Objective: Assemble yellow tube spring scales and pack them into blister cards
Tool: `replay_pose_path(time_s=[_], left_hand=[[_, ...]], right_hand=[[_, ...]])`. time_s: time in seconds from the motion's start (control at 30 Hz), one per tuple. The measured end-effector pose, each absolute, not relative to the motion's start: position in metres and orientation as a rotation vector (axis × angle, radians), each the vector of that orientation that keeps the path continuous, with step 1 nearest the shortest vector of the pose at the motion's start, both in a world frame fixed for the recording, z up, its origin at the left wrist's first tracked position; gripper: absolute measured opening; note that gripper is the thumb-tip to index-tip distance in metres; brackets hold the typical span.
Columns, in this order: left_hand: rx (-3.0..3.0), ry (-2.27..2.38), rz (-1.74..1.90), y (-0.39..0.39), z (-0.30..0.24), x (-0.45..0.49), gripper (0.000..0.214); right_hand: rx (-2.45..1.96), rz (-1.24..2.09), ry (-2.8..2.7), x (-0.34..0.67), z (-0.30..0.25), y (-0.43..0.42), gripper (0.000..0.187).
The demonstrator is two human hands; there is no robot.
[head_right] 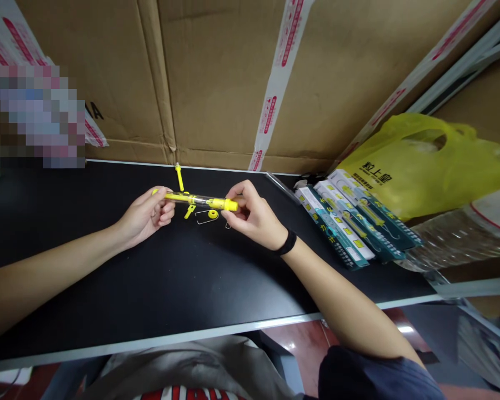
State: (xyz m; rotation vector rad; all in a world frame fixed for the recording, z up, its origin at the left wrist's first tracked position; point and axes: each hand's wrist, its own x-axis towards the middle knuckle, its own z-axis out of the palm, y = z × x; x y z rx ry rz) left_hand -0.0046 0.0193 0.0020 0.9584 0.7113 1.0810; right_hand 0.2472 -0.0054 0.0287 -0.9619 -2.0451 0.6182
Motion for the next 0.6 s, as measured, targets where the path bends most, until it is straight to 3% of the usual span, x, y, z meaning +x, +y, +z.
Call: replay_pose_path(time_s=[0.4, 0.6], left_hand=[[0.950, 0.744, 0.979, 0.0234, 0.0055, -0.0062, 0.022], [1.035, 0.779, 0.999, 0.0233, 0.0037, -0.0041, 0.029]], right_hand=[[-0.930, 0.549, -1.993, 0.2420, 0.0291, -0.0114, 0.026], [-0.908, 0.684, -1.873, 0.2435, 0.0361, -0.0101, 0.028]])
